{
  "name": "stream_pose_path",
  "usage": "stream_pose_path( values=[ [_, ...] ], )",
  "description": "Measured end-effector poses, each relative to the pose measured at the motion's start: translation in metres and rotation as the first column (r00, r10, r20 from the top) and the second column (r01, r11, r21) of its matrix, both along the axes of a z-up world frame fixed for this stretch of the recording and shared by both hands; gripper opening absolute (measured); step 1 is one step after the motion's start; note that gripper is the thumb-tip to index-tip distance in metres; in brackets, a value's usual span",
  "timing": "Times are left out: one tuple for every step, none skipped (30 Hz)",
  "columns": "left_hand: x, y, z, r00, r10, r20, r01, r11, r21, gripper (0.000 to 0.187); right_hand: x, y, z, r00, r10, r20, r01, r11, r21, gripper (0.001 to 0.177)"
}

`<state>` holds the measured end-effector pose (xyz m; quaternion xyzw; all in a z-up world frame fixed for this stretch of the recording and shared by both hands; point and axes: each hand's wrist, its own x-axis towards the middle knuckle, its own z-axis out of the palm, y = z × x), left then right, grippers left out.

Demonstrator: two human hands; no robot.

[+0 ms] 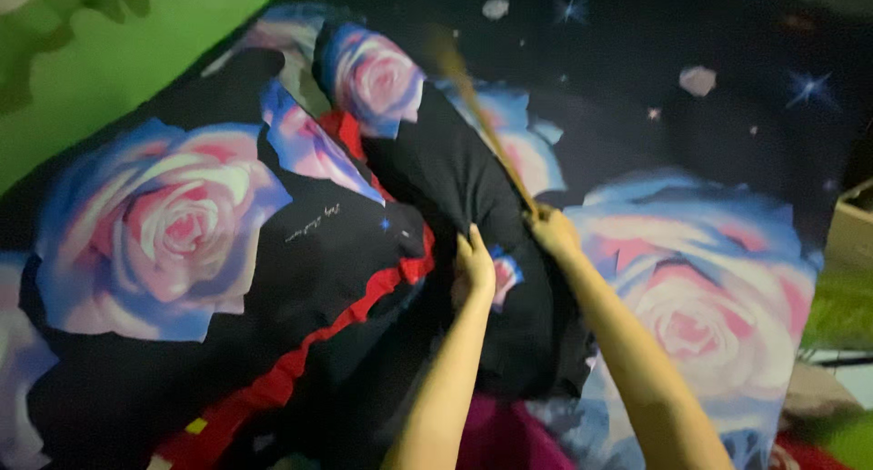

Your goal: The person hits a bolster with a stick broom, removes a pillowcase from it, and then places the pillowcase back onto the bolster before hitting it with the broom again.

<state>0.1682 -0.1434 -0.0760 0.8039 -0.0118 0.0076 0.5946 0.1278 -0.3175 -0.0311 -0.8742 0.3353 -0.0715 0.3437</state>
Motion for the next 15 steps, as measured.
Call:
stream_pose_path(
  values=[
    [-0.009, 0.004, 0.007, 0.999, 0.035, -0.008, -0.035, 0.999, -0.006, 0.068, -0.007, 0.004, 0.008, 0.998, -0.033, -0.05, 0.033, 0.999, 0.01, 0.051],
    [-0.017, 0.001, 0.022, 0.998, 0.067, -0.008, -0.067, 0.998, -0.021, 0.073, -0.015, 0.005, 0.017, 0.998, -0.049, -0.049, 0.049, 0.999, 0.001, 0.052],
    [-0.027, 0.001, 0.037, 0.995, 0.099, -0.009, -0.099, 0.994, -0.036, 0.079, -0.023, 0.006, 0.022, 0.997, -0.065, -0.048, 0.065, 0.998, -0.008, 0.052],
    [-0.043, 0.005, 0.051, 0.992, 0.025, 0.12, -0.033, 0.998, 0.06, 0.085, -0.031, 0.004, 0.023, 0.995, -0.083, -0.051, 0.082, 0.996, -0.019, 0.053],
    [-0.062, 0.012, 0.063, 0.969, -0.061, 0.24, 0.022, 0.987, 0.161, 0.093, -0.041, 0.001, 0.018, 0.993, -0.069, -0.094, 0.069, 0.998, -0.001, 0.055],
    [-0.077, 0.016, 0.074, 0.923, -0.157, 0.35, 0.063, 0.963, 0.263, 0.101, -0.054, -0.007, 0.009, 0.99, -0.055, -0.133, 0.057, 0.998, 0.015, 0.057],
    [-0.094, 0.021, 0.082, 0.848, -0.189, 0.495, 0.018, 0.944, 0.33, 0.107, -0.068, -0.017, -0.005, 0.984, -0.04, -0.171, 0.046, 0.998, 0.031, 0.06],
    [-0.113, 0.028, 0.086, 0.75, -0.23, 0.62, -0.039, 0.921, 0.389, 0.113, -0.084, -0.026, -0.023, 0.989, -0.064, -0.134, 0.075, 0.994, 0.081, 0.061],
    [-0.133, 0.035, 0.088, 0.801, -0.221, 0.556, -0.036, 0.91, 0.413, 0.119, -0.102, -0.034, -0.042, 0.991, -0.089, -0.099, 0.102, 0.986, 0.131, 0.062],
    [-0.152, 0.04, 0.088, 0.844, -0.21, 0.493, -0.031, 0.899, 0.436, 0.126, -0.119, -0.04, -0.061, 0.982, -0.126, -0.141, 0.152, 0.969, 0.193, 0.062],
    [-0.162, 0.041, 0.087, 0.883, -0.195, 0.428, -0.026, 0.888, 0.459, 0.133, -0.136, -0.044, -0.079, 0.97, -0.158, -0.184, 0.202, 0.946, 0.254, 0.062],
    [-0.167, 0.038, 0.085, 0.917, -0.128, 0.378, -0.022, 0.929, 0.369, 0.138, -0.149, -0.046, -0.093, 0.956, -0.184, -0.23, 0.251, 0.917, 0.311, 0.063],
    [-0.169, 0.034, 0.08, 0.945, -0.067, 0.319, -0.025, 0.961, 0.276, 0.143, -0.158, -0.046, -0.105, 0.983, -0.14, -0.118, 0.18, 0.856, 0.484, 0.056],
    [-0.172, 0.03, 0.074, 0.968, -0.011, 0.249, -0.036, 0.983, 0.181, 0.149, -0.164, -0.044, -0.114, 0.994, -0.112, -0.002, 0.088, 0.768, 0.635, 0.05],
    [-0.167, 0.021, 0.068, 0.979, 0.011, 0.204, -0.03, 0.995, 0.093, 0.146, -0.165, -0.043, -0.119, 0.988, -0.103, 0.117, -0.021, 0.655, 0.755, 0.045]
  ],
)
